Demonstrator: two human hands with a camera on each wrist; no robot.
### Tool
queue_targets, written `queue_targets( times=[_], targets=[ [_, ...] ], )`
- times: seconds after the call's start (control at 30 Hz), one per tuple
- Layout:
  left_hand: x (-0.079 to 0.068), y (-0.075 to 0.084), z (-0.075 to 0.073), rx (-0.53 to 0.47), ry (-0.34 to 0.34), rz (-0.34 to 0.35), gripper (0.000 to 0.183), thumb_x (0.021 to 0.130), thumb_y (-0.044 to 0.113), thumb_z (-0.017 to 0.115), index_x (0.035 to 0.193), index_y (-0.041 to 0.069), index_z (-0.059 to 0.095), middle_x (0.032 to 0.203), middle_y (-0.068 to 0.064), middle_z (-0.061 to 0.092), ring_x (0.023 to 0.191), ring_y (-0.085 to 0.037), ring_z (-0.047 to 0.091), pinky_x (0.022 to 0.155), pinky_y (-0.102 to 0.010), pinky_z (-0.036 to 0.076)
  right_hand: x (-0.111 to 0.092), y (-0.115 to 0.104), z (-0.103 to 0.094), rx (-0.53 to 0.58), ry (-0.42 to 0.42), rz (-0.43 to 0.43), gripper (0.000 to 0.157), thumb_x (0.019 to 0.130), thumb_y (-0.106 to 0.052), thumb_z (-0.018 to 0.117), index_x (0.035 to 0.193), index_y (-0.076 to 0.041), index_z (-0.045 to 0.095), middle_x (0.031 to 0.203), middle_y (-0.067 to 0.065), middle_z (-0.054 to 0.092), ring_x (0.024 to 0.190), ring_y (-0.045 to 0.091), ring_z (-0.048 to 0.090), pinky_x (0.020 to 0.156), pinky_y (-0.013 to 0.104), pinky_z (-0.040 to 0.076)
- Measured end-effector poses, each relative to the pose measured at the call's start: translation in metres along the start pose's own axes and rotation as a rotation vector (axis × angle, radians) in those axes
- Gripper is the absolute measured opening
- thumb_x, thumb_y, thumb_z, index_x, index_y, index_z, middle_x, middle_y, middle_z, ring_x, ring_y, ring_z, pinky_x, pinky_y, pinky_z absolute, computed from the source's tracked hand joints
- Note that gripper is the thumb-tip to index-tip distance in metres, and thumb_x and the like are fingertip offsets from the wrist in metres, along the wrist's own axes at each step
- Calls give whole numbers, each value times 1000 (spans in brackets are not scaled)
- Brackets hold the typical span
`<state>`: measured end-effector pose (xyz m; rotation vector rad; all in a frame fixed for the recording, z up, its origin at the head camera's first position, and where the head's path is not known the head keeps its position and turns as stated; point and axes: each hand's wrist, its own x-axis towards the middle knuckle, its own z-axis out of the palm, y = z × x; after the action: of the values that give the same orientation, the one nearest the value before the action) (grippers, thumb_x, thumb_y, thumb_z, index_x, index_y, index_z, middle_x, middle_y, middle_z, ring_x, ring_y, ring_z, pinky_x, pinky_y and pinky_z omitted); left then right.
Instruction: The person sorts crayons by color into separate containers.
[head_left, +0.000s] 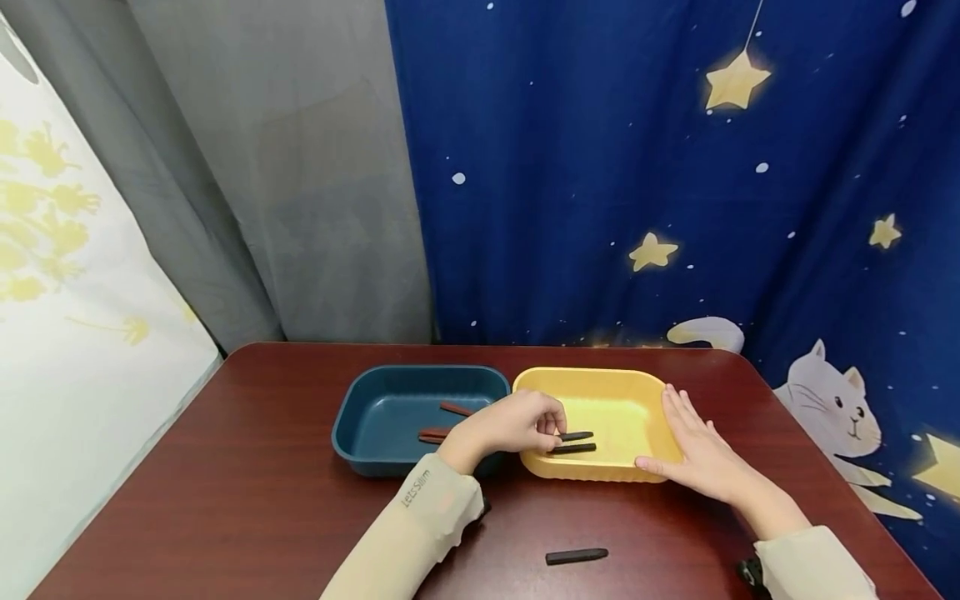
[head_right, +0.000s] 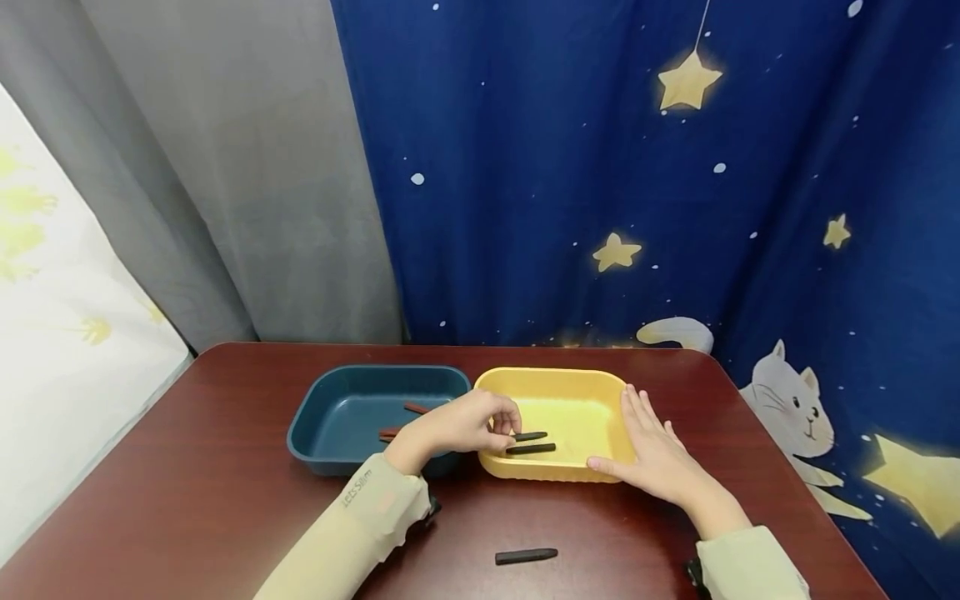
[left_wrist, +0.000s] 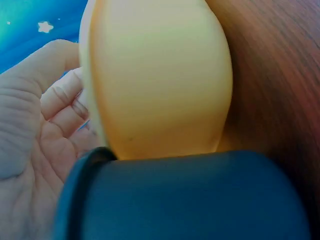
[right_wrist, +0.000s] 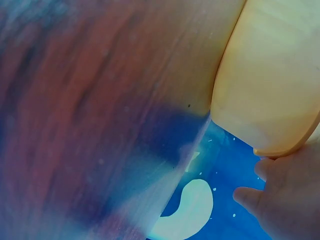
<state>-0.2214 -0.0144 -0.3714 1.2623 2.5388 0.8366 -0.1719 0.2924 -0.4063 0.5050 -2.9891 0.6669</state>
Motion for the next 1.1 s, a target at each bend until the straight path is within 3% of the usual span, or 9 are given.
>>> queue_targets(
  times=[0.3, 0.73, 1.1],
  targets=[
    [23, -7, 3, 73, 15, -41, 4, 87, 9, 69, 91, 10, 70, 73, 6, 63, 65, -1, 53, 62, -11, 46, 4, -1, -3, -1, -7, -2, 113, 84, -55, 71, 156, 7, 10, 164, 29, 8, 150, 51, 9, 103, 82, 18],
    [29, -6, 12, 171, 24, -147, 8, 87, 11, 68, 95, 12, 71, 73, 8, 61, 69, -4, 54, 64, -13, 45, 1, 0, -1, 15, -16, 1, 114, 83, -54, 72, 156, 7, 9, 163, 30, 9, 150, 50, 8, 104, 82, 18],
    [19, 11, 6, 208, 58, -56, 10, 91, 13, 68, 100, 11, 73, 82, 7, 68, 72, -3, 55, 66, -11, 45, 2, 1, -1, 9, -15, 3, 113, 84, -54, 71, 156, 8, 10, 163, 29, 8, 151, 50, 8, 104, 82, 19]
  ],
)
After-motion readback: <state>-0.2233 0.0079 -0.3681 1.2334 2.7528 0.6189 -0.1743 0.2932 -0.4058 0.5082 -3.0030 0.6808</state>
